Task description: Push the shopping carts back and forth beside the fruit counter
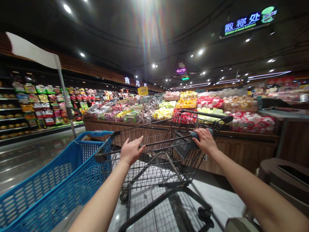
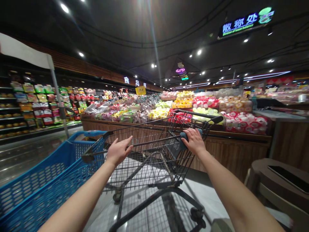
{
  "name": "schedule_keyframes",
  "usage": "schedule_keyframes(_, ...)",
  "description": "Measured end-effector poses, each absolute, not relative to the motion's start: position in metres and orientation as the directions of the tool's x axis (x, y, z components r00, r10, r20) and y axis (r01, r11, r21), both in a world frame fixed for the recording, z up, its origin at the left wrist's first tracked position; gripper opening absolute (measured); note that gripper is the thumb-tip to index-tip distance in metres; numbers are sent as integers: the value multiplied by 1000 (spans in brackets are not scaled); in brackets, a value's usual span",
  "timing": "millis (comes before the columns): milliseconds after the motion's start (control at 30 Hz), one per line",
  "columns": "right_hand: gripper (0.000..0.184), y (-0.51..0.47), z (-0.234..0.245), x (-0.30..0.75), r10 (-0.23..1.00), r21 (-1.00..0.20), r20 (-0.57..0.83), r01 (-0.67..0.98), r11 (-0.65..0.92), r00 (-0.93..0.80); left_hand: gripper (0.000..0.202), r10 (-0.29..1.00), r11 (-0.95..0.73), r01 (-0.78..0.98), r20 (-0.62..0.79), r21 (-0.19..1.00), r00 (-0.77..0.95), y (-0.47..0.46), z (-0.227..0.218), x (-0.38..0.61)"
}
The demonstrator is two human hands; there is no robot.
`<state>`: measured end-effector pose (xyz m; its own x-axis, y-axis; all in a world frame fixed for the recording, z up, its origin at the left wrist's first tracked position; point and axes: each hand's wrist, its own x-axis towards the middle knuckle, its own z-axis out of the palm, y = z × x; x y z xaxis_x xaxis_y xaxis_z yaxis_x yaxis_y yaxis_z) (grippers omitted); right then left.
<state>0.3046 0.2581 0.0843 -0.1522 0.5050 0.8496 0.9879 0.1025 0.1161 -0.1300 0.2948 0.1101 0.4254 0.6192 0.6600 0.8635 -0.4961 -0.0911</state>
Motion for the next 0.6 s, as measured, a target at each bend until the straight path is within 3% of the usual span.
schedule_keyframes(267, 58, 261, 77, 295, 477, 72, 875, 997, 40, -83, 54, 627, -486, 873, 681, -38, 379, 294, 110, -123)
schedule_keyframes(433, 63, 258, 74, 264, 484, 118, 863, 990, 83, -143, 55, 626, -474, 880, 692, -29, 360, 295, 109, -123)
schedule_keyframes(600, 56, 259, 74, 243, 490, 126, 854, 983, 133, -176, 55, 625, -479, 877, 689, -35, 368, 294, 109, -125)
